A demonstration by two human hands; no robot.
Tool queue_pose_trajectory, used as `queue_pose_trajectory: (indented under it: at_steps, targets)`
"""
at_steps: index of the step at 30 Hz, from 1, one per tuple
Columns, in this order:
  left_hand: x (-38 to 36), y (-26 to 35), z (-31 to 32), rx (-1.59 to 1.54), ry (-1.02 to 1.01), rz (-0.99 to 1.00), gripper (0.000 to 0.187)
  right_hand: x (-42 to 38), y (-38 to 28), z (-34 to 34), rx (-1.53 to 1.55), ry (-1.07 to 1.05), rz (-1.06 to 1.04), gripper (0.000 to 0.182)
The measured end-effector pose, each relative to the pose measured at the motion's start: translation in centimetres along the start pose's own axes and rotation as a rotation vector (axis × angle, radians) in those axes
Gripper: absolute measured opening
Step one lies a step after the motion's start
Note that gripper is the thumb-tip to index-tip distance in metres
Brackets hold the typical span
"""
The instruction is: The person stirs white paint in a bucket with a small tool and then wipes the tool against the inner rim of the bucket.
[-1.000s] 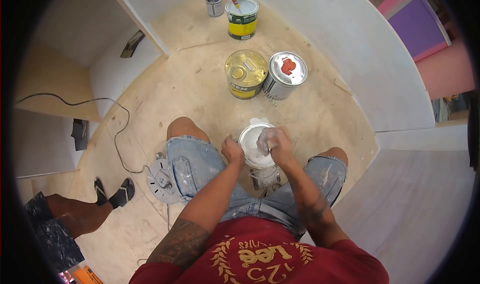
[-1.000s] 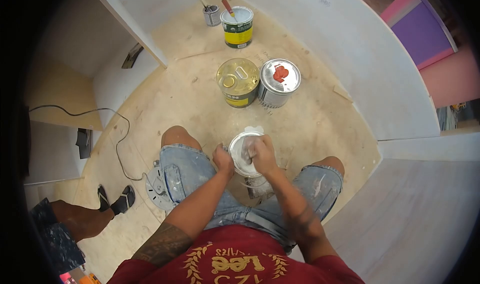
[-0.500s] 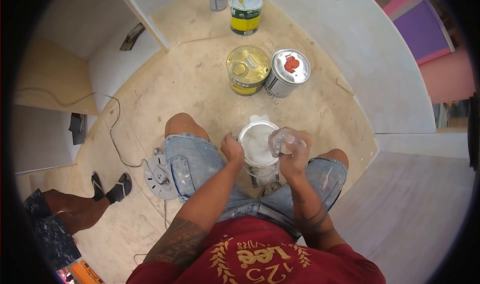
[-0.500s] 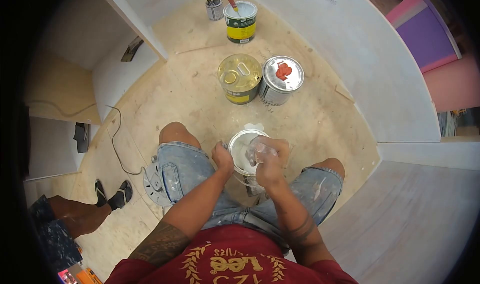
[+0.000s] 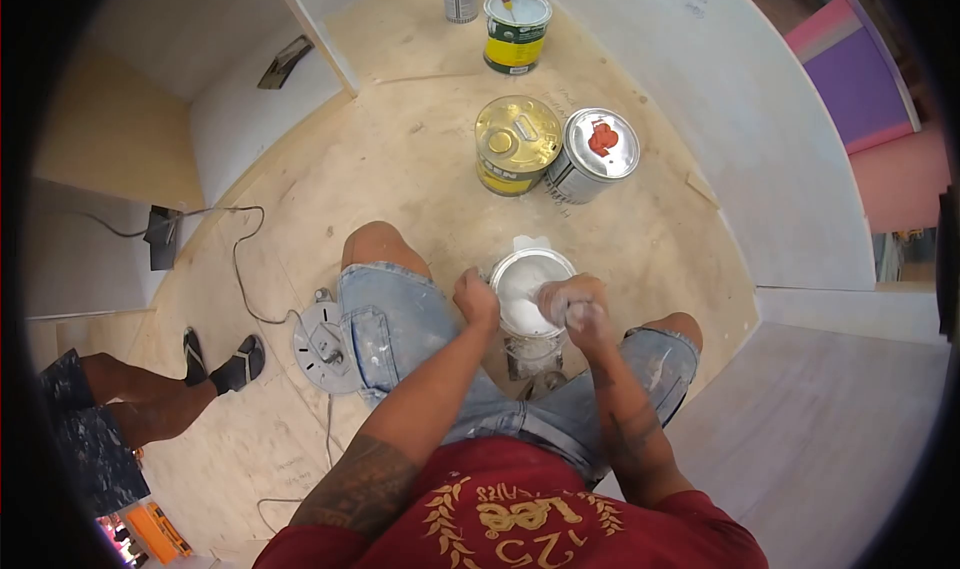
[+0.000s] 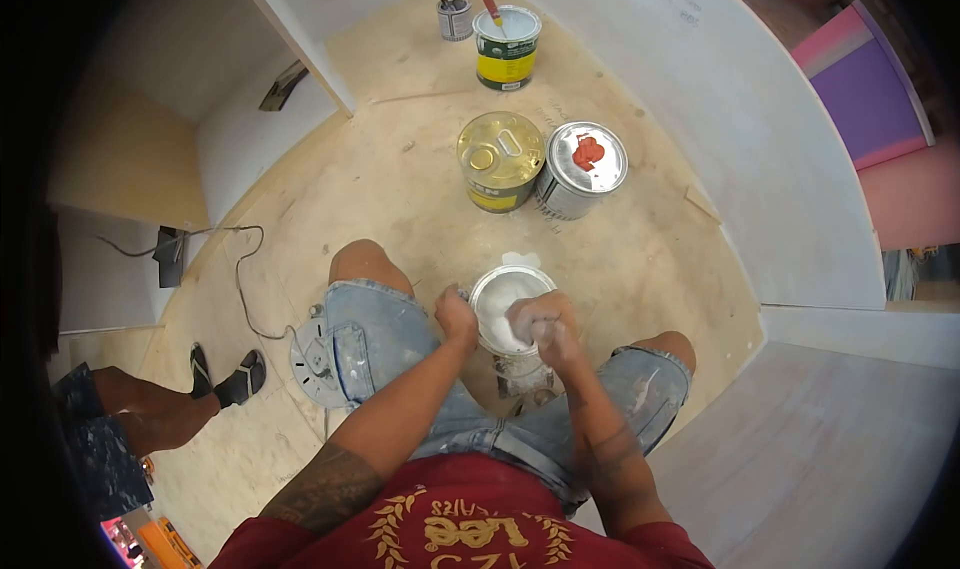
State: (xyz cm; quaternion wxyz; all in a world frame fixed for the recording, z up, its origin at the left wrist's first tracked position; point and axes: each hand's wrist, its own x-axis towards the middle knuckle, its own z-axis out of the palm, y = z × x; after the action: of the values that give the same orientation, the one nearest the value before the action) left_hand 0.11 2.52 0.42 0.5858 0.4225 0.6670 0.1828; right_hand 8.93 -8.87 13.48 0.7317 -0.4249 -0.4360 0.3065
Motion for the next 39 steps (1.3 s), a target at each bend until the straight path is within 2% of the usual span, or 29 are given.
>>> queue_pose_trajectory:
  at_steps: [2, 3, 5, 6, 7, 9, 10, 12, 13, 15, 16, 17, 19, 23, 25, 26, 27, 29, 30, 32, 33, 35, 36, 38, 39]
  targets:
    - [0.4, -0.6, -0.6, 0.040, -0.009, 0.001, 0.051, -1.3, 2.4, -0.7, 0.047, 0.232, 0.172, 0.046]
    - [0.7, -0.4, -0.2, 0.065, -0.017, 0.008, 0.051, -0.9, 1.9, -0.6, 0.039, 0.216, 0.162, 0.046]
    - [0.6, -0.4, -0.1, 0.054, -0.008, 0.006, 0.051, -0.3, -0.6, 1.1, -0.174, 0.064, 0.322, 0.047]
    - [0.4, -0.4, -0.2, 0.055, 0.002, -0.001, 0.051, 1.4, -3.4, 2.1, -0.282, -0.062, 0.272, 0.046]
    - [0.4, -0.7, 0.0, 0.058, 0.002, -0.008, 0.051, 1.8, -4.3, 2.4, -0.280, -0.061, 0.279, 0.046]
    - [0.6, -0.7, 0.2, 0.044, 0.028, 0.014, 0.052, 2.5, -5.0, 2.7, -0.100, 0.005, 0.006, 0.046]
    - [0.6, -0.9, 0.2, 0.047, 0.029, 0.011, 0.052, 1.2, -2.6, 1.8, -0.099, 0.007, 0.009, 0.046]
    - [0.0, -0.2, -0.2, 0.034, 0.018, 0.038, 0.052, -2.5, 4.0, -0.2, -0.108, 0.172, 0.122, 0.041]
    - [-0.1, 0.2, -0.1, 0.026, 0.012, 0.049, 0.052, -2.5, 4.2, 0.1, -0.114, 0.169, 0.109, 0.041]
    - [-0.2, 0.1, -0.3, 0.045, 0.026, -0.003, 0.052, -2.7, 4.2, 2.6, -0.494, 0.314, 0.149, 0.031]
    - [0.1, 0.0, -0.3, 0.042, 0.034, 0.001, 0.052, -3.2, 3.6, 4.4, -0.408, 0.493, 0.122, 0.022]
    - [0.9, -0.4, 0.1, 0.033, 0.001, -0.002, 0.052, -1.3, 0.7, 5.0, -0.400, 0.486, 0.119, 0.022]
    - [1.0, -1.6, 0.0, 0.045, -0.023, -0.029, 0.051, 1.2, -4.4, 5.3, -0.371, -0.025, -0.043, 0.020]
    - [0.1, 0.1, 0.1, 0.045, -0.003, 0.018, 0.052, -0.8, 1.0, 2.4, -0.389, 0.052, -0.089, 0.019]
    - [-0.3, 0.2, -0.3, 0.079, -0.031, 0.015, 0.052, -3.3, 5.2, 1.2, -0.560, 0.157, 0.033, 0.022]
    - [0.7, -0.6, 0.1, 0.071, -0.024, 0.011, 0.052, -2.4, 4.2, 2.1, -0.569, 0.150, 0.117, 0.024]
    - [1.2, -1.2, 0.2, 0.070, -0.008, -0.003, 0.052, -1.5, 2.0, 3.3, -0.568, 0.140, 0.110, 0.024]
    - [1.0, -1.7, 0.0, 0.078, 0.004, 0.024, 0.052, -0.1, -2.6, 5.9, -0.459, 0.321, 0.312, 0.026]
    - [1.0, -1.6, 0.2, 0.072, 0.011, 0.051, 0.052, 0.9, -4.1, 6.4, -0.458, 0.321, 0.314, 0.026]
    - [0.6, -1.0, 0.1, 0.071, 0.004, 0.026, 0.052, 2.2, -5.9, 6.7, -0.323, 0.265, -0.065, 0.028]
    - [0.5, -0.6, 0.2, 0.060, -0.004, 0.014, 0.052, 1.4, -4.3, 5.5, -0.328, 0.269, -0.063, 0.028]
    - [0.2, -0.5, 0.0, 0.052, 0.009, 0.020, 0.052, -2.0, 1.2, 1.9, -0.289, 0.318, 0.152, 0.033]
    - [0.0, -0.3, 0.0, 0.036, 0.026, 0.030, 0.052, -2.3, 2.1, 0.9, -0.294, 0.324, 0.145, 0.033]
    - [-0.3, 0.0, -0.2, 0.035, 0.026, 0.013, 0.052, -2.6, 2.8, -0.5, -0.022, 0.260, 0.224, 0.038]
    - [-0.3, 0.2, 0.0, 0.031, 0.036, -0.009, 0.052, -2.0, 1.3, 0.0, -0.026, 0.260, 0.219, 0.038]
